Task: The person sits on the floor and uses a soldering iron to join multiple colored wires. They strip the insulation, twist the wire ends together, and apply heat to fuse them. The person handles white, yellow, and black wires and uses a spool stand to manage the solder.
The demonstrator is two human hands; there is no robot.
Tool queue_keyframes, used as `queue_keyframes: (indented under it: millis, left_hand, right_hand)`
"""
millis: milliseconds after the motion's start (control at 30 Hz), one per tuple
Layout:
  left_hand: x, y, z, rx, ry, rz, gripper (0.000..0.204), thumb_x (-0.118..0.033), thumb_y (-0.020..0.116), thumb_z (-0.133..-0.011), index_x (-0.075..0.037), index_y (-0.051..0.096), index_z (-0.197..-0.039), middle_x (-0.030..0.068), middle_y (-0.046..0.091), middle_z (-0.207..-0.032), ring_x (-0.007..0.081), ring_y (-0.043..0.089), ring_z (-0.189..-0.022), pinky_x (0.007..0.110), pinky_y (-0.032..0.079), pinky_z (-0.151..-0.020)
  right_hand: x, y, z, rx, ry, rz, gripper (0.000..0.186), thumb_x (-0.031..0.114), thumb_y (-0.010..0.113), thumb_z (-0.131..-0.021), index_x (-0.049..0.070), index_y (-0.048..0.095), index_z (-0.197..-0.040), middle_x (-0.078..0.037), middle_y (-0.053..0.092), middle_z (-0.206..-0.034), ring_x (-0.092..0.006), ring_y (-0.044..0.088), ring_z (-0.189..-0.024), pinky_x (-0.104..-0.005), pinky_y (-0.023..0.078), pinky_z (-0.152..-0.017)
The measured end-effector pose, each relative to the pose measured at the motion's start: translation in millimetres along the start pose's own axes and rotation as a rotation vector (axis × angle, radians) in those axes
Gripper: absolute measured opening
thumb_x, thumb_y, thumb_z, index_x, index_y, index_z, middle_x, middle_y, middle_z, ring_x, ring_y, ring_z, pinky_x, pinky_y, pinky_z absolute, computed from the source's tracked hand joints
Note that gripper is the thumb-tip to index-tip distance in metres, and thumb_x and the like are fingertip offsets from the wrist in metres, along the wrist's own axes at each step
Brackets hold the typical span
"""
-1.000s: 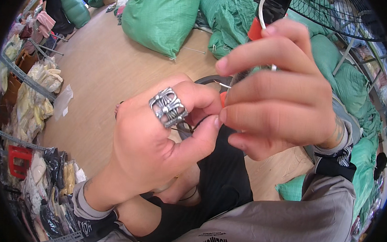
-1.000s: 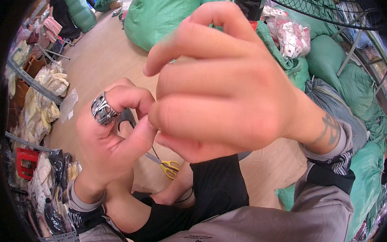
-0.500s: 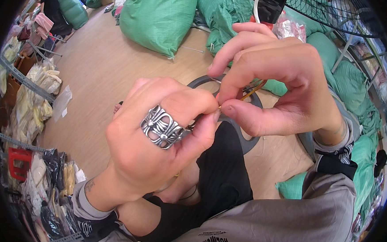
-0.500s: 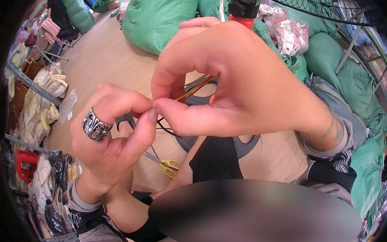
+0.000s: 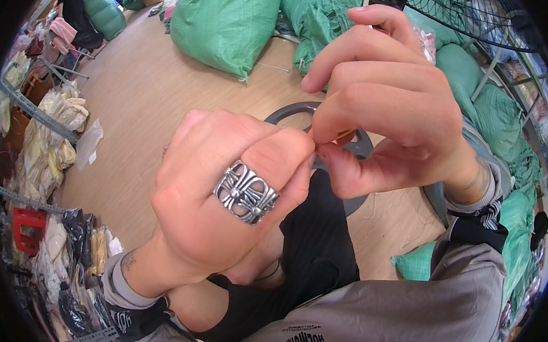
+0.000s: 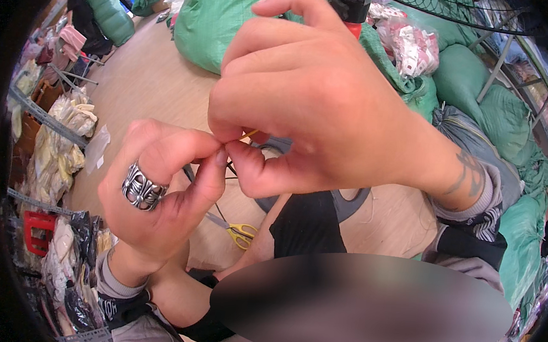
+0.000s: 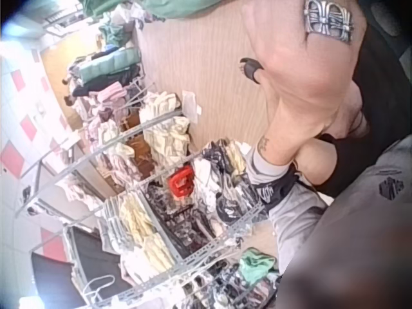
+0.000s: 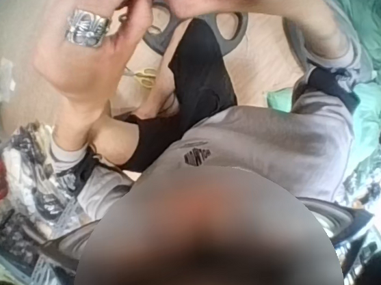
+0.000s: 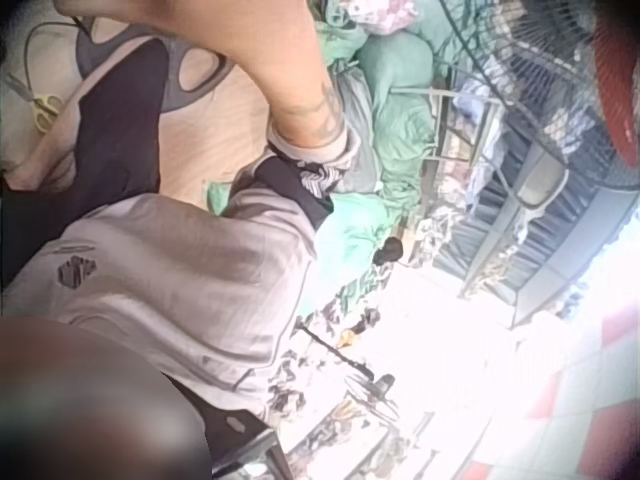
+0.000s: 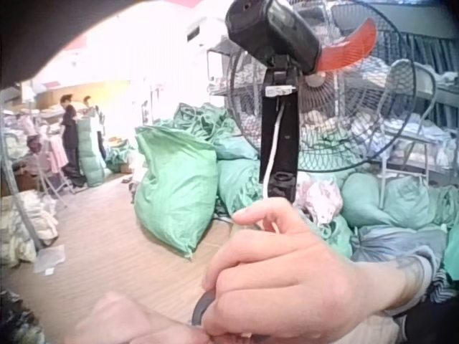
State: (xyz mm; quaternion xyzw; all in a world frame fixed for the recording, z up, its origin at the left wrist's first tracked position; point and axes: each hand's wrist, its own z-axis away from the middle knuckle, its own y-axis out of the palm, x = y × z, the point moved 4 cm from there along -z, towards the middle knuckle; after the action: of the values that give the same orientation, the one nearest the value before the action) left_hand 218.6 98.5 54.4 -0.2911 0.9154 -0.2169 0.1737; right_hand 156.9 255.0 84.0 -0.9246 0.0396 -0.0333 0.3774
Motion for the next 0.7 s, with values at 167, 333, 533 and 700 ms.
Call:
queue_keyframes:
  millis: [167,333,533,700]
  left_hand:
    - [0.7,-2.1,-1.9,0.011,0.036,0.004,0.026,0.012,0.076,-0.068,-0.002,0.067,-0.088,0.0086,0.065,-0.077,0.0195,0.058,-0.065,0.028,0.043,-0.058]
    - [2.9,-3.2,-1.8,0.042,-0.056,0.110,0.025,0.013,0.075,-0.068,0.000,0.067,-0.088,0.0092,0.065,-0.078,0.0176,0.057,-0.064,0.027,0.043,-0.057]
    - [1.1,-4.2,-3.1,0.051,0.040,0.054,0.028,0.015,0.074,-0.068,0.001,0.066,-0.090,0.0095,0.065,-0.079,0.0194,0.057,-0.064,0.028,0.042,-0.057]
    - [-7.6,-9.1,-4.1,0.108,0.148,-0.108,0.037,0.014,0.076,-0.065,-0.001,0.067,-0.097,0.0097,0.065,-0.082,0.0238,0.058,-0.068,0.033,0.042,-0.060]
  right_hand:
    - [-3.0,0.4,-0.3,0.043,0.142,-0.126,0.013,0.007,0.071,-0.060,0.014,0.065,-0.070,0.007,0.050,-0.058,-0.0178,0.062,-0.080,-0.0436,0.034,-0.100]
    - [-4.9,-1.2,1.9,0.048,0.178,-0.234,0.013,0.010,0.075,-0.063,0.013,0.065,-0.071,0.008,0.049,-0.057,-0.0160,0.059,-0.077,-0.0422,0.033,-0.100]
    - [-7.6,0.2,3.5,0.066,0.234,-0.303,0.013,0.009,0.076,-0.063,0.012,0.066,-0.071,0.007,0.050,-0.058,-0.0145,0.057,-0.074,-0.0387,0.036,-0.095]
    - [-12.9,5.2,2.5,0.074,0.361,-0.462,0.011,0.006,0.071,-0.062,0.010,0.063,-0.067,0.006,0.050,-0.060,-0.0129,0.054,-0.072,-0.0333,0.040,-0.082]
